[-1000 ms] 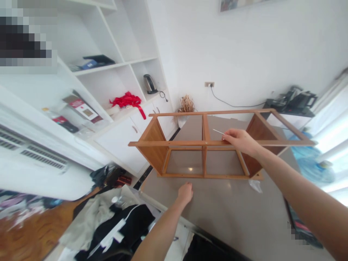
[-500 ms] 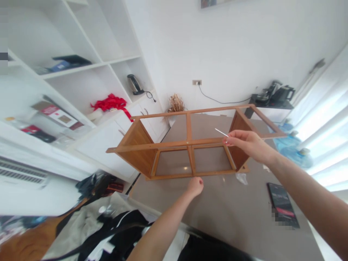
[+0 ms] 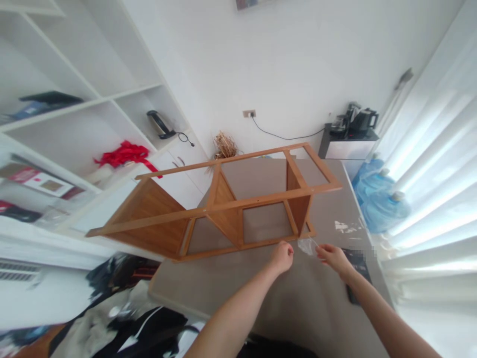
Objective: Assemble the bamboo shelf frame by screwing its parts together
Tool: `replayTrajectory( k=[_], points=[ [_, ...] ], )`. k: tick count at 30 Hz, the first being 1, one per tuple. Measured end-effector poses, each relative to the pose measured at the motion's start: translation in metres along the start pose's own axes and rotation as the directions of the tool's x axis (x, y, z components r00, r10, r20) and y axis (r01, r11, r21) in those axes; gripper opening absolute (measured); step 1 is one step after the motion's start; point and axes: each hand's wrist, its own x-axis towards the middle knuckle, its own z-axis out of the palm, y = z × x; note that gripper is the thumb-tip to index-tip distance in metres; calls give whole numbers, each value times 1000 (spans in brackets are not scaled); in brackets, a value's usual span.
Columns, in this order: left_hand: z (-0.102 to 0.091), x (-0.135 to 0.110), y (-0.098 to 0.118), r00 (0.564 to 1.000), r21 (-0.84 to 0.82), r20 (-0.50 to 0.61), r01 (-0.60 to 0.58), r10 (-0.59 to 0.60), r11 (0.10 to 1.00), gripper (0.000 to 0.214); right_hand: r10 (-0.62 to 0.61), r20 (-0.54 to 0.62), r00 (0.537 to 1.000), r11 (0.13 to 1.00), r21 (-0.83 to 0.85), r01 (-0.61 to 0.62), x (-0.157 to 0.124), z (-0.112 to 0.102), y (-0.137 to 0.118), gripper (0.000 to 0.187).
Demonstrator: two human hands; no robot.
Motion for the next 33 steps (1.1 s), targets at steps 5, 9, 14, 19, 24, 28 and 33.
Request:
replayTrajectory(
  k=[5, 9, 14, 19, 24, 28, 33],
  points=[
    [31, 29, 27, 993, 19, 29, -115, 115, 993, 19, 86, -62, 994, 996, 34, -84, 40, 7, 21, 23],
    [48, 44, 35, 988, 63, 41, -150, 147, 987, 21, 101, -17, 995, 994, -39, -102, 58, 14, 25, 24],
    [61, 44, 41, 988, 67, 20, -154, 153, 986, 23, 83, 36, 996, 986, -148, -76, 67, 9, 30, 24],
    [74, 32, 42, 995, 0, -17, -99, 99, 995, 22, 50, 71, 996, 972, -231, -32, 68, 0, 48, 24],
    [70, 32, 42, 999, -51, -37, -40, 39, 998, 16, 68, 108, 992, 944, -328, -29, 66, -6, 70, 22],
    [60, 37, 40, 992, 4, -115, 48, -47, 999, 17, 71, 146, 987, 915, -404, -7, 70, -11, 83, 26],
    [52, 46, 40, 986, 117, -94, 146, -135, 982, 20, 10, 144, 990, 896, -440, 55, 73, -13, 90, 29]
  ],
)
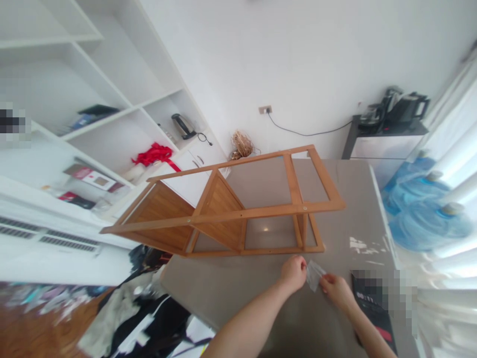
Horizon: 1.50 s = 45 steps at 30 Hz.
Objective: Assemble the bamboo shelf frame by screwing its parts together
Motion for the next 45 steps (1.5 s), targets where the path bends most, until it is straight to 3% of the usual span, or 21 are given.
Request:
replayTrajectory(
  k=[9, 17, 24, 28, 32, 36, 39, 41, 43, 44, 45],
  points=[
    [-7, 12, 7, 988, 25, 56, 146, -147, 989, 22, -27, -47, 999, 995, 90, 31, -10, -12, -3, 32],
    [-18, 11, -2, 986, -128, 45, 166, -161, 978, 26, 2, -87, 996, 977, 212, 17, -19, -31, -17, 35],
    [-73, -20, -26, 987, -343, -58, 121, -150, 931, 25, 43, -152, 987, 905, 426, 26, -50, -53, -26, 44],
    [-112, -53, -25, 982, -614, -131, 28, -137, 789, 22, 47, -190, 981, 870, 490, 53, -82, -68, -45, 49],
    [-169, -89, -21, 968, -694, -242, -125, -67, 709, 22, -73, -260, 963, 890, 419, 181, -130, -74, -110, 45],
    [-246, -131, -42, 893, -630, -451, -301, -22, 716, 22, -374, -290, 881, 867, 229, 443, -177, -67, -215, 34],
    [-301, -161, -77, 782, -495, -623, -417, 22, 762, 21, -581, -272, 767, 772, 112, 625, -196, -53, -300, 30],
    [-330, -173, -102, 665, -354, -745, -469, 59, 809, 19, -692, -270, 670, 686, 44, 726, -198, -39, -353, 27],
    [-355, -178, -124, 533, -176, -837, -470, 119, 865, 18, -774, -237, 587, 609, -26, 793, -191, -20, -400, 25],
    [-364, -177, -133, 490, -86, -856, -447, 163, 891, 18, -801, -219, 557, 580, -58, 812, -186, -10, -420, 25],
    [-373, -176, -141, 475, -4, -854, -414, 212, 910, 18, -824, -193, 533, 555, -89, 827, -179, 0, -437, 25]
  ],
)
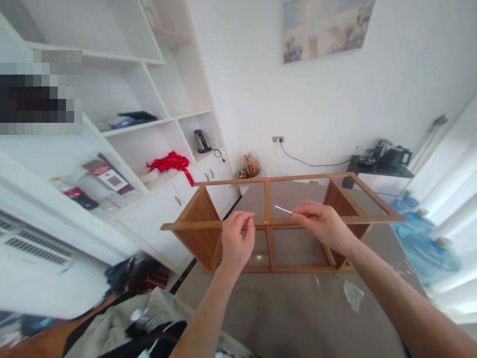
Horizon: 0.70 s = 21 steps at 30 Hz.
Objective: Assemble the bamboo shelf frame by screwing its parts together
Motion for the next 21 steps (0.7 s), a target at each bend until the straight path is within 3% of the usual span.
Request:
replayTrajectory(
  k=[2, 5, 7, 13, 21],
  points=[
    [-7, 9, -13, 990, 121, 119, -87, 73, 989, 18, -39, 46, 998, 998, -55, 41, 24, 24, -6, 25],
    [-11, 13, -24, 932, 203, 338, -209, 132, 957, 20, -54, 133, 990, 989, -131, 71, 43, 50, -9, 24],
    [-13, 10, -29, 907, 225, 392, -258, 155, 940, 25, -61, 174, 983, 982, -168, 90, 46, 60, -12, 23],
    [-15, 3, -33, 913, 265, 382, -257, 144, 929, 22, -65, 218, 974, 960, -254, 121, 45, 72, -12, 25],
    [-15, 2, -33, 918, 263, 373, -243, 134, 934, 22, -119, 277, 953, 965, -194, 177, 47, 75, -5, 23]
  ],
)
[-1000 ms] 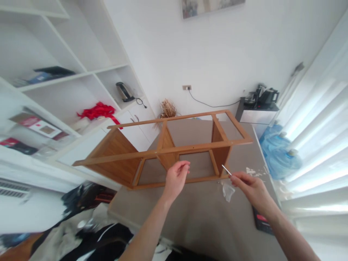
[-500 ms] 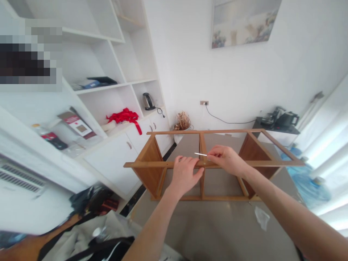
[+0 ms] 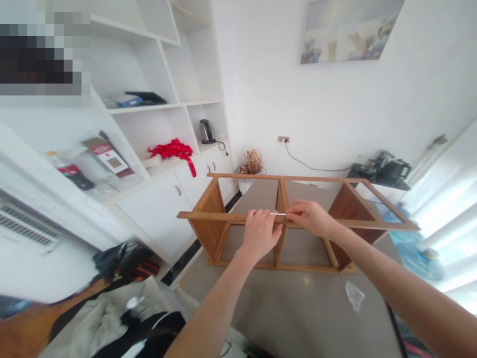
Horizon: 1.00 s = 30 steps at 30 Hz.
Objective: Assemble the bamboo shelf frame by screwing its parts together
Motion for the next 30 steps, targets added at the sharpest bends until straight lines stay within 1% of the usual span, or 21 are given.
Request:
replayTrajectory(
  k=[3, 7, 11, 13, 15, 17, 19, 21, 23, 25, 27, 30],
  points=[
    [1, -2, -1, 1000, -37, -19, 20, -21, 999, 27, -30, 14, 999, 999, -16, 31, 2, -2, -1, 24],
    [0, -3, -6, 999, -125, -31, 37, -41, 991, 37, -82, 56, 995, 995, -55, 85, 3, -5, 1, 24],
    [-6, -2, -9, 999, -198, -13, 32, -35, 980, 38, -128, 103, 986, 980, -137, 141, 5, -9, 3, 24],
    [-11, 0, -10, 999, -256, 12, 42, -40, 966, 36, -178, 152, 972, 956, -207, 208, 6, -11, 0, 25],
    [-15, 2, -11, 998, -334, 54, 54, -38, 941, 33, -240, 221, 945, 917, -267, 295, 8, -12, -6, 26],
    [-18, 4, -12, 996, -395, 89, 55, -21, 917, 27, -274, 271, 923, 877, -324, 355, 10, -10, -13, 27],
    [-20, 5, -12, 994, -420, 105, 54, -11, 906, 25, -247, 271, 930, 843, -412, 345, 10, -5, -18, 25],
    [-20, 4, -13, 995, -430, 99, 74, -35, 900, 26, -181, 225, 957, 823, -498, 273, 9, 1, -20, 23],
    [-18, 2, -15, 994, -438, 84, 96, -66, 894, 26, -135, 169, 976, 831, -518, 205, 6, 6, -17, 20],
    [-18, 1, -16, 995, -441, 68, 93, -70, 893, 25, -135, 141, 981, 871, -454, 185, 2, 7, -11, 20],
    [-18, 0, -17, 997, -438, 60, 68, -47, 897, 22, -147, 121, 982, 917, -355, 181, -1, 5, -3, 20],
    [-19, 2, -14, 998, -430, 63, 27, 0, 902, 19, -138, 89, 986, 962, -224, 155, -4, 0, 7, 21]
  ],
)
